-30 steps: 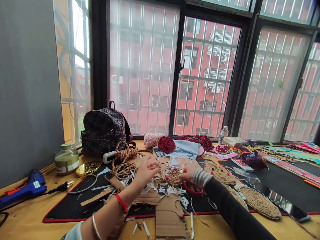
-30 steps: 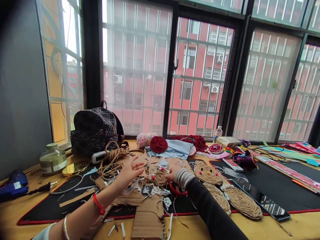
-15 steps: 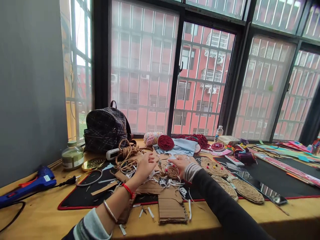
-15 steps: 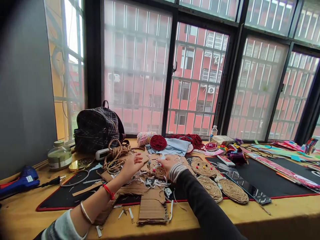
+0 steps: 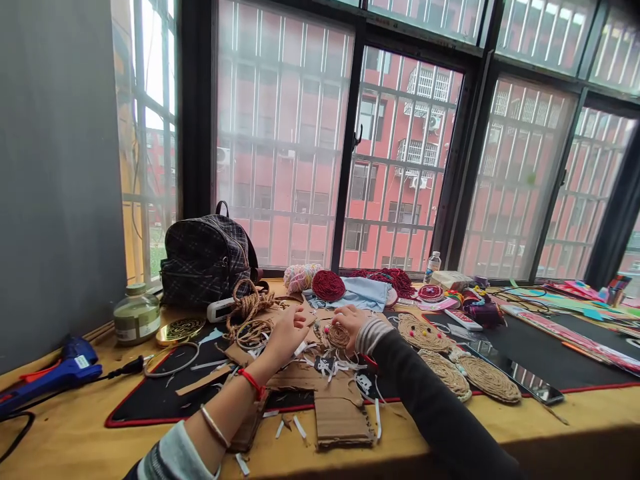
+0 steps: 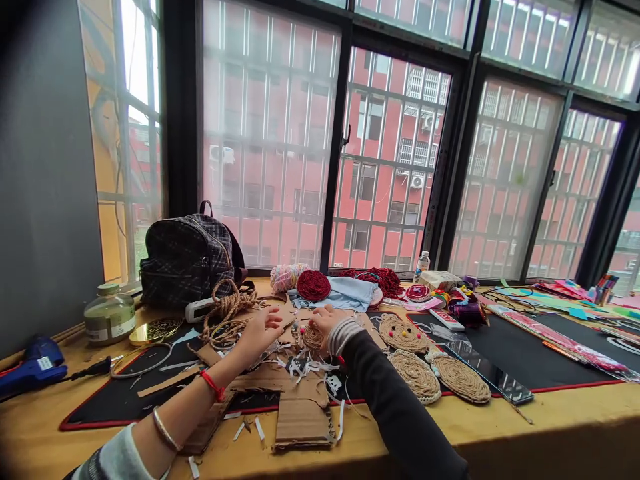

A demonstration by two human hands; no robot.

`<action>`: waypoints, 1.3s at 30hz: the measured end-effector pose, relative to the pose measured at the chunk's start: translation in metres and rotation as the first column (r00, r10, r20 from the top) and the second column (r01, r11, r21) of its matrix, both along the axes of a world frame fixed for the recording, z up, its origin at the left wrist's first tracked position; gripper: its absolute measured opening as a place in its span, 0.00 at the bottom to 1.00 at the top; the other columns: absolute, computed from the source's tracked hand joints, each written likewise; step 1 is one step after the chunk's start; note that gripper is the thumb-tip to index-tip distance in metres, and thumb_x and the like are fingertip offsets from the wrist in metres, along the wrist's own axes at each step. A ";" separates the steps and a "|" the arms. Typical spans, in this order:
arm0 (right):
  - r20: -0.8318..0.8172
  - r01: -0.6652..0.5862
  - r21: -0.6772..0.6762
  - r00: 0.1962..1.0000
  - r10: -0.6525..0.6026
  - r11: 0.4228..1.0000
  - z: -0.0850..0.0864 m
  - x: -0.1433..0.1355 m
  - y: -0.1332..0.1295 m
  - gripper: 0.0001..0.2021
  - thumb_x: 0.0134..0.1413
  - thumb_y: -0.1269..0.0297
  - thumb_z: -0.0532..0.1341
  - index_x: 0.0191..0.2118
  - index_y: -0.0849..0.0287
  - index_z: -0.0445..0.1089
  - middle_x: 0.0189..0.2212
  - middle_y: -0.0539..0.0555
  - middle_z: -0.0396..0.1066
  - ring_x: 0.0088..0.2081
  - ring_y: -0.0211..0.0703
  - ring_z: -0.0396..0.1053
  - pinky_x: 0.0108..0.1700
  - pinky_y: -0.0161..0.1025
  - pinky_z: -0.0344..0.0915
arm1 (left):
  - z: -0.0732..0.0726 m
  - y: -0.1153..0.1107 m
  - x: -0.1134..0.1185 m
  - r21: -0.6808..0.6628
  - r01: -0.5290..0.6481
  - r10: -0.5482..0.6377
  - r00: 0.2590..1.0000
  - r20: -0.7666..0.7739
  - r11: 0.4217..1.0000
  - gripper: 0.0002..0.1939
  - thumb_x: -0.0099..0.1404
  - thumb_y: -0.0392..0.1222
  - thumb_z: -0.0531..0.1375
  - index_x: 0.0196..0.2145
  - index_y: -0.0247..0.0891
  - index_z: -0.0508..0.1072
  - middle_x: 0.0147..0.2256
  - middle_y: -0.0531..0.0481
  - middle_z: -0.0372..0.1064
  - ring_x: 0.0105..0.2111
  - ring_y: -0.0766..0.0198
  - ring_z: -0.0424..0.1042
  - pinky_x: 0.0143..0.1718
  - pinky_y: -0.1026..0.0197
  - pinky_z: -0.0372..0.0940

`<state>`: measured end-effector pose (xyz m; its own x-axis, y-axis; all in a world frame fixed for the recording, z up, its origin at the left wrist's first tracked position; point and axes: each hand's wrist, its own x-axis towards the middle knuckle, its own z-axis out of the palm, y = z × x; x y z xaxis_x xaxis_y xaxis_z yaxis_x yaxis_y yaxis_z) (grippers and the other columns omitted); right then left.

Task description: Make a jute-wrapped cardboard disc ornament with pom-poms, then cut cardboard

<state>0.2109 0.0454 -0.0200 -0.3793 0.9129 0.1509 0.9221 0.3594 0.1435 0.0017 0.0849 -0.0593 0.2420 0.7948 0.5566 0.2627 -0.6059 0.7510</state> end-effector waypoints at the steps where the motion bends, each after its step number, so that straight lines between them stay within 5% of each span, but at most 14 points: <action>1: -0.011 0.018 0.011 1.000 -0.018 1.000 0.002 0.003 0.000 0.38 0.24 0.61 0.71 0.50 0.55 0.64 0.54 0.56 0.58 0.53 0.53 0.55 0.53 0.44 0.55 | 0.000 0.000 0.000 0.009 0.002 -0.002 1.000 -0.004 1.000 0.18 0.50 0.34 0.57 0.41 0.35 0.65 0.32 0.48 0.69 0.31 0.61 0.72 0.37 0.56 0.67; 5: -0.030 0.146 0.029 0.989 -0.145 0.989 0.017 0.036 -0.004 0.38 0.26 0.64 0.70 0.51 0.57 0.64 0.55 0.58 0.57 0.54 0.55 0.54 0.55 0.45 0.52 | -0.002 0.000 0.000 0.036 0.008 -0.007 1.000 -0.028 0.999 0.17 0.50 0.35 0.57 0.40 0.35 0.66 0.31 0.49 0.69 0.30 0.61 0.71 0.36 0.56 0.68; 9: 0.019 0.337 -0.050 0.942 -0.336 0.940 0.026 0.090 -0.017 0.36 0.17 0.67 0.73 0.45 0.57 0.70 0.48 0.60 0.63 0.50 0.60 0.59 0.51 0.49 0.56 | -0.001 0.000 0.000 0.056 0.018 -0.015 0.999 -0.048 0.998 0.15 0.50 0.34 0.57 0.38 0.36 0.67 0.32 0.49 0.69 0.32 0.61 0.72 0.35 0.57 0.68; 14: 0.046 0.448 -0.093 0.894 -0.446 0.889 0.024 0.122 -0.044 0.28 0.24 0.63 0.72 0.41 0.56 0.73 0.45 0.62 0.66 0.49 0.61 0.62 0.50 0.52 0.56 | 0.003 -0.002 0.000 0.071 0.017 -0.012 0.998 -0.068 0.997 0.15 0.50 0.35 0.57 0.38 0.35 0.67 0.33 0.48 0.69 0.32 0.60 0.72 0.35 0.57 0.68; 17: 0.019 0.435 -0.024 0.900 -0.435 0.900 0.029 0.101 -0.049 0.31 0.30 0.66 0.71 0.48 0.62 0.69 0.48 0.68 0.63 0.50 0.65 0.60 0.50 0.54 0.56 | 0.006 -0.004 0.000 0.086 0.020 -0.012 0.995 -0.094 0.996 0.15 0.50 0.34 0.56 0.39 0.34 0.67 0.33 0.47 0.69 0.33 0.60 0.72 0.36 0.57 0.68; 21: -0.024 0.261 0.092 0.965 -0.259 0.961 0.034 0.024 -0.035 0.23 0.39 0.72 0.65 0.47 0.60 0.69 0.47 0.63 0.66 0.49 0.59 0.61 0.49 0.48 0.58 | 0.012 -0.008 -0.001 0.113 -0.001 0.016 0.990 -0.138 0.994 0.14 0.52 0.35 0.55 0.38 0.34 0.67 0.32 0.45 0.70 0.33 0.59 0.72 0.36 0.57 0.68; 26: -0.091 0.025 0.194 0.996 -0.008 0.981 0.010 -0.067 -0.012 0.12 0.56 0.68 0.52 0.42 0.60 0.70 0.39 0.59 0.72 0.42 0.49 0.67 0.42 0.42 0.62 | 0.020 -0.014 -0.006 0.158 -0.058 0.093 0.969 -0.227 0.986 0.15 0.54 0.32 0.50 0.40 0.35 0.66 0.32 0.45 0.71 0.34 0.59 0.71 0.37 0.56 0.66; 32: -0.163 -0.027 0.235 0.984 0.067 0.972 -0.026 -0.073 -0.005 0.11 0.52 0.72 0.53 0.39 0.62 0.70 0.35 0.60 0.73 0.37 0.46 0.70 0.38 0.39 0.64 | 0.033 -0.017 -0.006 0.222 -0.054 0.141 0.907 -0.397 0.974 0.11 0.57 0.35 0.50 0.37 0.37 0.69 0.25 0.50 0.69 0.28 0.59 0.69 0.33 0.59 0.62; 39: -0.189 -0.043 0.225 0.978 0.087 0.973 -0.041 -0.078 0.004 0.11 0.52 0.72 0.53 0.39 0.64 0.70 0.34 0.60 0.73 0.36 0.47 0.70 0.36 0.39 0.65 | 0.028 -0.013 0.009 0.260 -0.043 0.179 0.831 -0.526 0.965 0.10 0.58 0.34 0.50 0.29 0.38 0.70 0.29 0.46 0.71 0.32 0.57 0.69 0.34 0.60 0.58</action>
